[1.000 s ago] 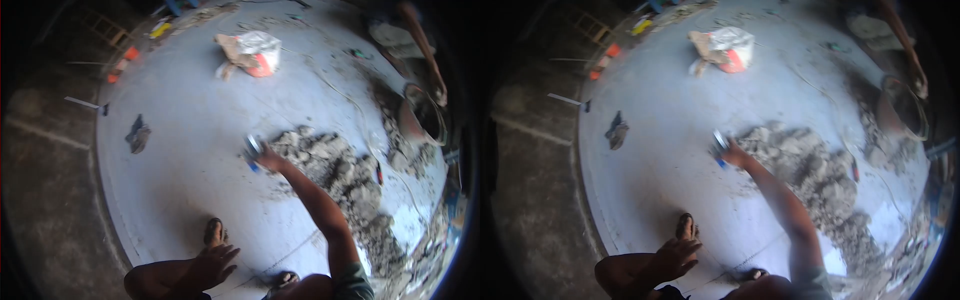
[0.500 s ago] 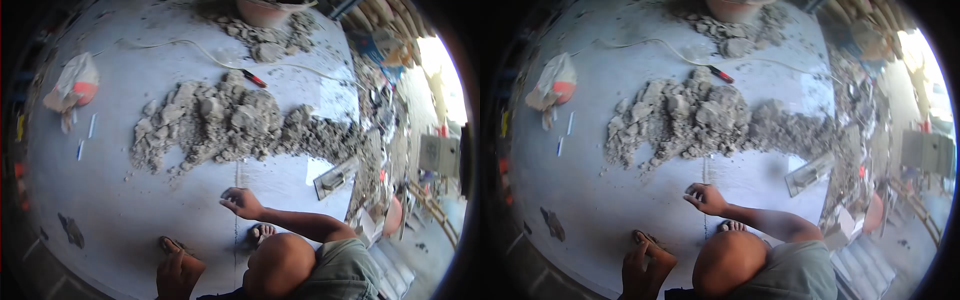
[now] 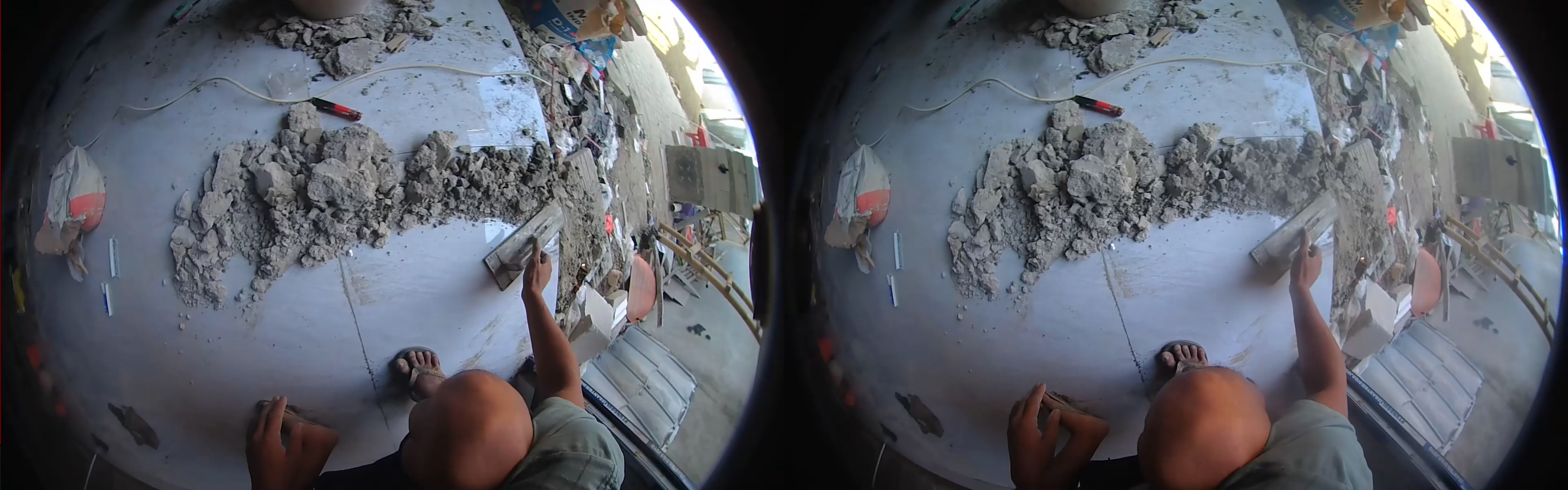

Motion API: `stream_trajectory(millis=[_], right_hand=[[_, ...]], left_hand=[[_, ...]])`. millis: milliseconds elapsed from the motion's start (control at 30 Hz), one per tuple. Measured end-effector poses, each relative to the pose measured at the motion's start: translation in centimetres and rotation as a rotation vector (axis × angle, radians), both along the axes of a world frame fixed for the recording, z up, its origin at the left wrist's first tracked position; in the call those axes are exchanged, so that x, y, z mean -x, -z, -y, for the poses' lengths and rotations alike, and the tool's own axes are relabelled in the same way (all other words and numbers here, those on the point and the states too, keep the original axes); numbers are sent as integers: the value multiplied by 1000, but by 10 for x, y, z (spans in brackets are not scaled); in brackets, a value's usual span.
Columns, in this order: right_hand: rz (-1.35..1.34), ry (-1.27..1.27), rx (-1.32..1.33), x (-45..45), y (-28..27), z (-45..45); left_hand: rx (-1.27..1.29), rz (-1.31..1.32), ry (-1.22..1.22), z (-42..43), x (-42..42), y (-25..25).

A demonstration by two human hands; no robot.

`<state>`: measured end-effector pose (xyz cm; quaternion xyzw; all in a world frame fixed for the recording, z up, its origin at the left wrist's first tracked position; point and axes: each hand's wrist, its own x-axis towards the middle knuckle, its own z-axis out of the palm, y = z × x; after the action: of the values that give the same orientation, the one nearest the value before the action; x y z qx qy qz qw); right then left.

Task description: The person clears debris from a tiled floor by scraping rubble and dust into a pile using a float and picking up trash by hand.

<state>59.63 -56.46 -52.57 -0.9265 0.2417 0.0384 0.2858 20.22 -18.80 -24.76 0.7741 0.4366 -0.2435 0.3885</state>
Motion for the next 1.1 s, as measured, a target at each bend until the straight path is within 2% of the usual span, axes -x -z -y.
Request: stream_trajectory(millis=[67, 133, 200, 300, 333, 367, 400, 433, 467, 500, 533, 600, 667, 833, 900, 967, 1033, 1100], right_hand=[[-175, 6, -129, -9, 13, -2], [-17, 199, -533, -3, 40, 9], [64, 266, -562, 0, 48, 17], [273, 29, -704, 44, 20, -25], [261, -105, -649, 63, 6, -47], [275, -293, -740, 83, -12, -77], [133, -410, -929, 103, -28, -102], [15, -558, -842, 121, -22, -109], [-199, -743, -643, 136, -30, -130], [-291, -1009, -579, 149, -31, -153], [-419, -1133, -701, 165, -45, -186], [-642, -1497, -597, 189, -69, -244], [-828, -1736, -534, 222, -65, -284], [-972, -1883, -703, 330, -13, -351], [-876, -1927, -704, 393, 17, -386], [-913, -1840, -820, 433, 39, -418], [-889, -1799, -805, 454, 38, -461], [-805, -1716, -878, 470, 49, -508]], left_hand=[[-9, -13, 30, -6, -6, -2], [-44, 18, 48, -8, 2, -2], [-95, 60, 95, -8, 14, 4], [-57, 88, 53, -1, 33, 16], [-57, 101, 65, 1, 39, 21], [-79, 106, 106, 6, 48, 26], [-104, 108, 147, 11, 54, 29], [-90, 95, 118, 13, 54, 28], [-82, 83, 89, 14, 54, 28], [-79, 69, 56, 16, 53, 26], [-87, 67, 48, 16, 50, 25], [-110, 40, 19, 15, 47, 16], [-140, 62, 34, 14, 47, 13], [-191, 48, 74, 31, 63, 13], [-177, 25, 9, 42, 64, 12], [-216, 27, 14, 49, 67, 13], [-226, 21, 8, 54, 69, 14], [-218, 0, -19, 56, 71, 15]])
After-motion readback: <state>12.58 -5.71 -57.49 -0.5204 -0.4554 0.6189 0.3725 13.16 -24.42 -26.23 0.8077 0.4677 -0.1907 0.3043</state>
